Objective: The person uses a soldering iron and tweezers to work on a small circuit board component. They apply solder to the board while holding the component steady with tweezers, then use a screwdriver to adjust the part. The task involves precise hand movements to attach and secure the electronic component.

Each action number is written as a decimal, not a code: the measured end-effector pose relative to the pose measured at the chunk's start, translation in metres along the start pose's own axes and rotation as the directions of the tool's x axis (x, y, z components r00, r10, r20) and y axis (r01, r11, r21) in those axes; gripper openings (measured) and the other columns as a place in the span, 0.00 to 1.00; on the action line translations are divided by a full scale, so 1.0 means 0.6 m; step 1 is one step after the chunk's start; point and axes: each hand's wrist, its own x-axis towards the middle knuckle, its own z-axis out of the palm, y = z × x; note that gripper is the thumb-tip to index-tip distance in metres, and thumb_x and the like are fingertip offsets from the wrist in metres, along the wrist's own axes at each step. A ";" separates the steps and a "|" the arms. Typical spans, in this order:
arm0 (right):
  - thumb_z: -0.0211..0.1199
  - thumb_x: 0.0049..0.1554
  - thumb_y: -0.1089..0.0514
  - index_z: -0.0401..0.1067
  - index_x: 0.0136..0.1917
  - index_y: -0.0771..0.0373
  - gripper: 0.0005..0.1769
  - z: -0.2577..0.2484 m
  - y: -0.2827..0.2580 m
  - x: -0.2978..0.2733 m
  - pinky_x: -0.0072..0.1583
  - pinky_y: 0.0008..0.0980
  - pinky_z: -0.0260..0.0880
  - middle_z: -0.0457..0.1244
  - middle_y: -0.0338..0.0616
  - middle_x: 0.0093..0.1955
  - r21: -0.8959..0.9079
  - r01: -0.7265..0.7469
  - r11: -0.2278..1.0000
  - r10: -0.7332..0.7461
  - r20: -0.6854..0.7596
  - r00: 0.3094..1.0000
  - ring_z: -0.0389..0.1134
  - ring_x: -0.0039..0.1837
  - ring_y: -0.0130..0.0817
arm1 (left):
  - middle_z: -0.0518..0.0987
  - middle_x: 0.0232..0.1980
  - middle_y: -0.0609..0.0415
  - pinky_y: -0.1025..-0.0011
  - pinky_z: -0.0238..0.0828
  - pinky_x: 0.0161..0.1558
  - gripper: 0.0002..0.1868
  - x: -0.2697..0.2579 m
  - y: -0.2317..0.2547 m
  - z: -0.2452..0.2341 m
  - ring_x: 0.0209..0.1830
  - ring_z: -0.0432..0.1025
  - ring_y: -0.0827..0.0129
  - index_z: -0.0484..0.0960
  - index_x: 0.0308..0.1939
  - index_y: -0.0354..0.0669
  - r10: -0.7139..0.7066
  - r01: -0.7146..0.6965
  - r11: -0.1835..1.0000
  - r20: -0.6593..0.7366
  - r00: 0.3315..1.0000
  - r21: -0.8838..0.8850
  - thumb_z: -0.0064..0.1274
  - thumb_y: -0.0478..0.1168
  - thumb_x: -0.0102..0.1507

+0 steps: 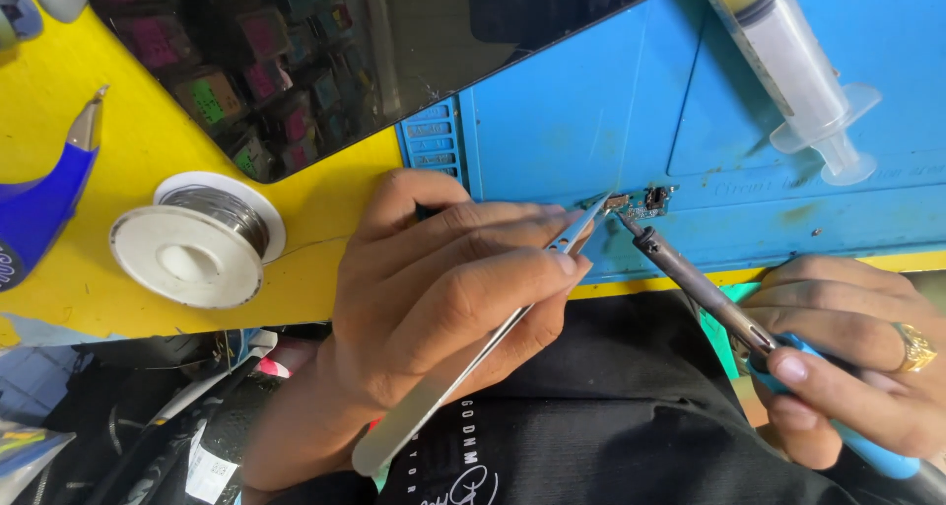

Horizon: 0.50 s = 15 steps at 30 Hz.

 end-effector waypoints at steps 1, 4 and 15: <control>0.47 0.63 0.49 0.58 0.59 0.61 0.17 -0.002 0.004 -0.004 0.45 0.35 0.76 0.64 0.48 0.44 0.002 -0.002 1.000 0.002 0.001 1.000 0.67 0.40 0.42 | 0.89 0.42 0.57 0.66 0.69 0.50 0.06 0.000 -0.001 0.000 0.46 0.89 0.65 0.73 0.49 0.44 -0.003 0.003 1.000 0.001 1.000 -0.001 0.54 0.33 0.71; 0.50 0.62 0.52 0.59 0.59 0.59 0.15 0.003 0.020 -0.012 0.46 0.38 0.77 0.63 0.48 0.46 0.015 0.024 1.000 -0.025 0.051 0.998 0.67 0.41 0.43 | 0.90 0.43 0.55 0.66 0.69 0.49 0.07 0.001 -0.005 0.001 0.44 0.89 0.66 0.72 0.49 0.44 0.005 -0.005 1.000 0.012 1.000 0.017 0.54 0.33 0.71; 0.44 0.65 0.54 0.58 0.60 0.68 0.16 0.018 0.043 -0.019 0.39 0.41 0.70 0.57 0.52 0.46 -0.094 0.252 0.963 -0.259 -0.072 0.963 0.67 0.37 0.44 | 0.90 0.44 0.55 0.63 0.71 0.50 0.10 0.000 -0.004 -0.001 0.47 0.90 0.64 0.72 0.52 0.46 -0.053 0.054 0.999 0.047 0.997 -0.002 0.59 0.34 0.71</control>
